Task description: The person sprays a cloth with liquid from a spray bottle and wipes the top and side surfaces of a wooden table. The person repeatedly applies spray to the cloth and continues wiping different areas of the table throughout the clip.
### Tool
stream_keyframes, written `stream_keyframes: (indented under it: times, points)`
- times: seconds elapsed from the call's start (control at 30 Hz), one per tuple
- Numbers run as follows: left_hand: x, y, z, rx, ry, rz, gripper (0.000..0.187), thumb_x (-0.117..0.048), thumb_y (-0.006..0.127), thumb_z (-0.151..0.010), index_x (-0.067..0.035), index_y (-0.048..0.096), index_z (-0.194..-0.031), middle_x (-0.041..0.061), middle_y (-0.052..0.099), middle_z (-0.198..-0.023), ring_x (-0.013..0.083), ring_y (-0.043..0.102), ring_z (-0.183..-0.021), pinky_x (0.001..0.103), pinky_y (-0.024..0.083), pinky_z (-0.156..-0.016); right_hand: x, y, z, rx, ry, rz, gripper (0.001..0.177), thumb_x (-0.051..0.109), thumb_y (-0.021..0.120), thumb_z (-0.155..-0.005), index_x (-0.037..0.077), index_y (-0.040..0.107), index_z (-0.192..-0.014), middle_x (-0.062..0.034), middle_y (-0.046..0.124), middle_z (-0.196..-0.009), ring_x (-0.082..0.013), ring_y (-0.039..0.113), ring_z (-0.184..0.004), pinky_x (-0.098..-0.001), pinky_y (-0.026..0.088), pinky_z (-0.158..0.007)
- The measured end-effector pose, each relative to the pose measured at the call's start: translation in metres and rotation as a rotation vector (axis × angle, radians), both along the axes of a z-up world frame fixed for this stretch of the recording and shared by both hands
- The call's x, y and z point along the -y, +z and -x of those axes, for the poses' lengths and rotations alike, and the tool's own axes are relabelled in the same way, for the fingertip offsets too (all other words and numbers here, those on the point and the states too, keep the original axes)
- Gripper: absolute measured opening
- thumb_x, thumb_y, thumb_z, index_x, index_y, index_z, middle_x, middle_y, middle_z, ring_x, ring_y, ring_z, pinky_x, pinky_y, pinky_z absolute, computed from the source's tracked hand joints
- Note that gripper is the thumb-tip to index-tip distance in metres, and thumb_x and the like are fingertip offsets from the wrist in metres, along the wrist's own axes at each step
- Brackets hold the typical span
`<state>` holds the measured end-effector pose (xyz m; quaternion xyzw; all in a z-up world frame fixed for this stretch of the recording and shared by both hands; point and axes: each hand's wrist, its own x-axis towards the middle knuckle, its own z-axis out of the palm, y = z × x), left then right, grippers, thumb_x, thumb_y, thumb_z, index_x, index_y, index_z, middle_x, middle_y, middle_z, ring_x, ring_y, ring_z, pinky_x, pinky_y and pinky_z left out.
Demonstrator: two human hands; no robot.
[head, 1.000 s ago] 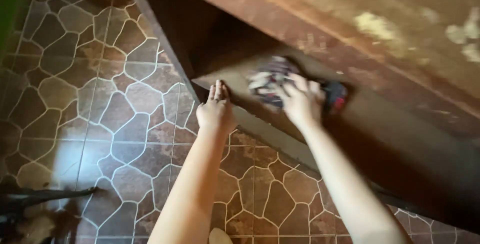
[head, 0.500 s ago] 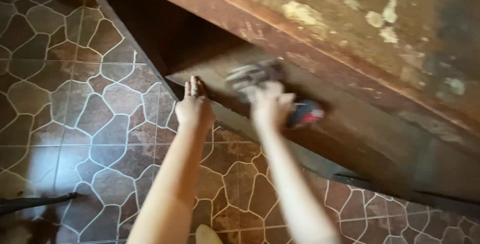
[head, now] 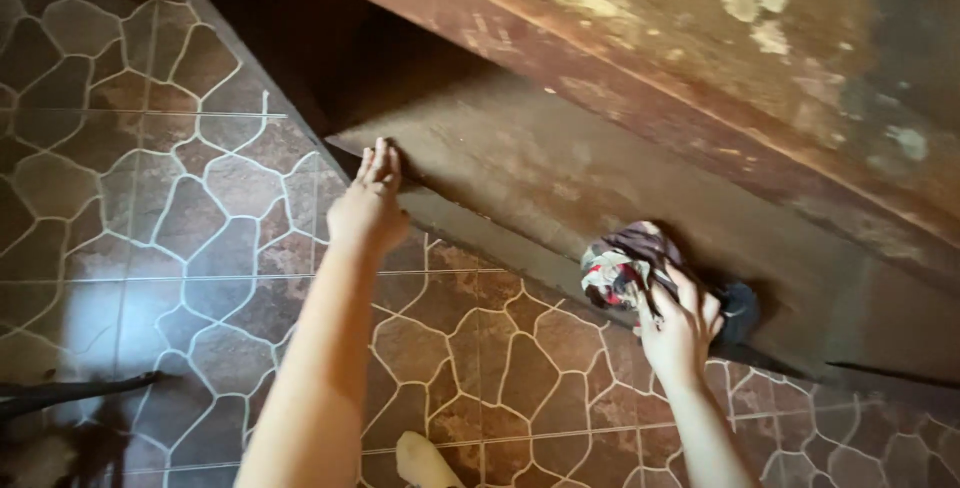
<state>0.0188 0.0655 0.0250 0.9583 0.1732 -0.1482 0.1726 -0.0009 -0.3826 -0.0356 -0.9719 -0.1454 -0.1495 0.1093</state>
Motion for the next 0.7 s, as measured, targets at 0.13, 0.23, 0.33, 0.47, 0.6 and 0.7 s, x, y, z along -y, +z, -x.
stream_keyframes:
  times: [0.13,0.23,0.33,0.47,0.6,0.7]
  points:
    - [0.001,-0.018,0.002,0.053,0.025,-0.011,0.092,-0.003,0.058,-0.077,-0.016,0.022,-0.161,-0.001,0.009,-0.171,0.0172,0.016,-0.155,0.040,0.039,-0.114,-0.068,-0.013,-0.018,-0.048,0.048,-0.076,0.026,0.036,0.076,-0.091,0.017,0.079,-0.110,-0.0005,0.060,-0.143,-0.0332,0.052,-0.122,-0.0487,0.040,-0.103]
    - [-0.001,-0.026,0.015,0.168,0.023,-0.010,0.088,-0.003,0.057,-0.078,-0.012,0.026,-0.160,0.003,0.013,-0.171,0.0210,0.018,-0.156,0.044,0.037,-0.116,-0.168,-0.002,-0.035,-0.064,0.121,-0.027,0.025,0.039,0.081,-0.081,0.018,0.081,-0.095,0.0024,0.062,-0.138,-0.0321,0.050,-0.113,-0.0515,0.038,-0.095]
    - [-0.007,-0.028,0.047,0.296,0.055,0.038,0.088,-0.003,0.059,-0.075,-0.010,0.030,-0.158,0.005,0.019,-0.169,0.0270,0.018,-0.155,0.053,0.025,-0.120,-0.269,0.007,-0.048,-0.058,0.243,-0.052,0.021,0.036,0.081,-0.084,0.023,0.081,-0.101,0.0015,0.059,-0.140,-0.0343,0.047,-0.112,-0.0529,0.038,-0.092]
    - [-0.026,-0.060,0.096,0.477,0.286,0.043,0.084,0.000,0.059,-0.074,-0.007,0.038,-0.155,0.010,0.028,-0.167,0.0352,0.020,-0.155,0.060,0.016,-0.123,-0.380,0.021,-0.062,-0.129,0.336,-0.089,0.035,0.018,0.079,-0.075,0.028,0.079,-0.108,0.0031,0.054,-0.144,-0.0365,0.044,-0.122,-0.0594,0.035,-0.098]
    - [-0.041,-0.080,0.125,0.535,0.405,0.030,0.078,0.002,0.059,-0.078,-0.004,0.041,-0.154,0.014,0.032,-0.166,0.0392,0.022,-0.155,0.061,0.017,-0.123,-0.426,0.036,-0.054,-0.235,0.295,-0.041,0.033,0.018,0.079,-0.078,0.029,0.076,-0.110,0.0016,0.049,-0.148,-0.0389,0.040,-0.125,-0.0684,0.029,-0.102]
    - [-0.047,-0.073,0.133,0.571,0.378,0.049,0.079,0.002,0.060,-0.078,-0.004,0.038,-0.154,0.016,0.034,-0.166,0.0401,0.023,-0.154,0.061,0.019,-0.123,-0.380,0.019,-0.052,-0.178,0.465,-0.021,0.049,0.010,0.076,-0.082,0.037,0.074,-0.122,0.0037,0.045,-0.158,-0.0359,0.038,-0.136,-0.0621,0.031,-0.110]
